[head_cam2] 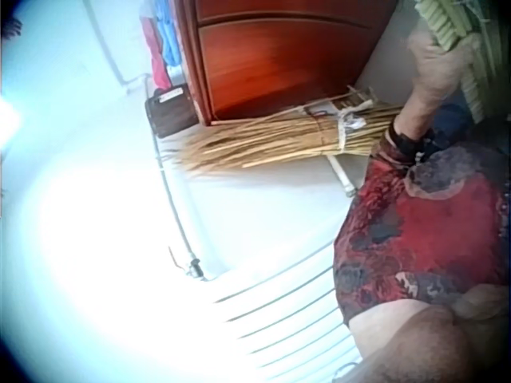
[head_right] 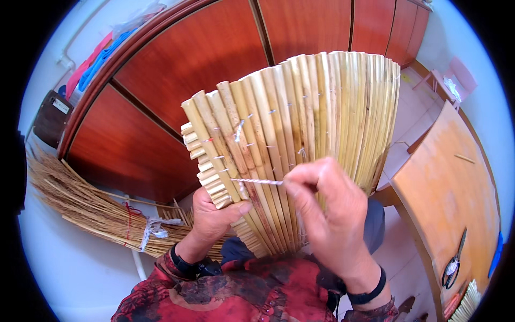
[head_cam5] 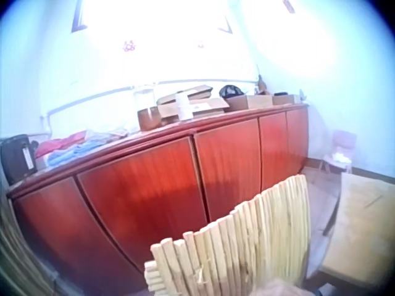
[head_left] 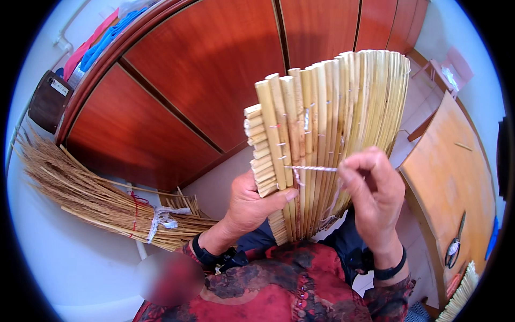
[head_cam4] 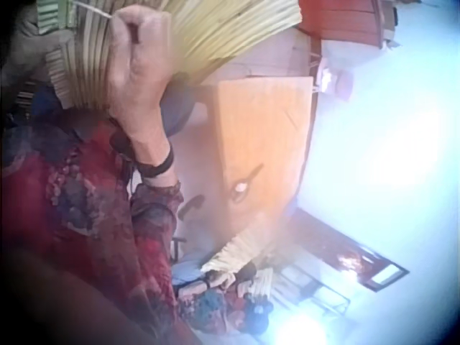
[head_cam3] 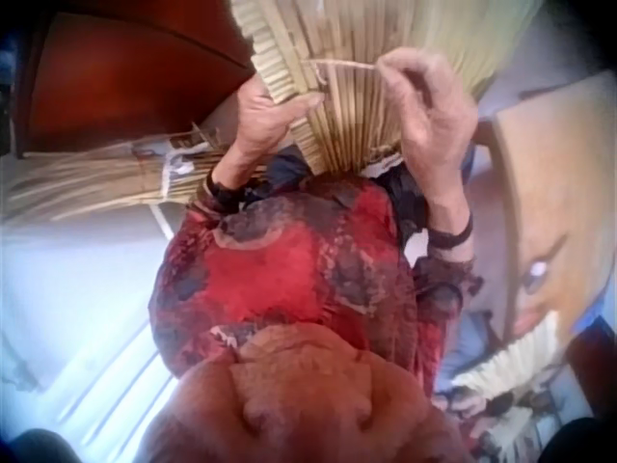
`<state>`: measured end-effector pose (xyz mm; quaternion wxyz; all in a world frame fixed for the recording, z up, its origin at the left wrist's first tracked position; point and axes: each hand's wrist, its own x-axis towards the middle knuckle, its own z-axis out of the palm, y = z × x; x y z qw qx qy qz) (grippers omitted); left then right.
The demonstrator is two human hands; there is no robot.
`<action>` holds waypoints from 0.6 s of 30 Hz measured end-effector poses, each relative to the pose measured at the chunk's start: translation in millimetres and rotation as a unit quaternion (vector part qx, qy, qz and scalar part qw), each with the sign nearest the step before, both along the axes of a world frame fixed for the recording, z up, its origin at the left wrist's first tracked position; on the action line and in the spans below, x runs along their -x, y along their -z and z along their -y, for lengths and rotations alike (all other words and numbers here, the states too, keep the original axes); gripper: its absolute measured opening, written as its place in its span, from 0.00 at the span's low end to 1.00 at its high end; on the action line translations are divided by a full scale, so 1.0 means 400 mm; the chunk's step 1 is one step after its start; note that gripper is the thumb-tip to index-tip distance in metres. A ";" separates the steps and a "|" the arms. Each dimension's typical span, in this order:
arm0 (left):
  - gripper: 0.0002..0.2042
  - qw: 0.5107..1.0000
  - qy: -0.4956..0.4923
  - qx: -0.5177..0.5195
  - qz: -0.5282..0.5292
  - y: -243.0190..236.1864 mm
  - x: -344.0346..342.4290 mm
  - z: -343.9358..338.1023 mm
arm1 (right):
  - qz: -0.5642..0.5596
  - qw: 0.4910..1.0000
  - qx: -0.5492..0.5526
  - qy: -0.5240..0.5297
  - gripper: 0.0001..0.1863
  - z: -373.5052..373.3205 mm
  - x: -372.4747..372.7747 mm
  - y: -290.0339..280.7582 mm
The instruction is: The person weaves a straw mat by hand, passing white thread through and around bundles of straw to secure them together.
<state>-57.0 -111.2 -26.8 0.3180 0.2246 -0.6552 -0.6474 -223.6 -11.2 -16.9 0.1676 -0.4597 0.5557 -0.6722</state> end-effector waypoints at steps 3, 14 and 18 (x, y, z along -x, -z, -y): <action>0.15 1.000 0.020 0.016 0.012 -0.002 0.009 -0.001 | -0.016 1.000 0.009 0.023 0.04 0.017 0.019 0.011; 0.16 0.999 0.004 0.020 0.024 0.008 0.030 -0.001 | -0.141 0.985 -0.008 0.103 0.05 0.014 0.061 0.029; 0.17 0.999 0.011 0.010 0.032 0.019 0.064 -0.007 | -0.221 0.963 0.013 0.155 0.08 -0.009 0.075 0.010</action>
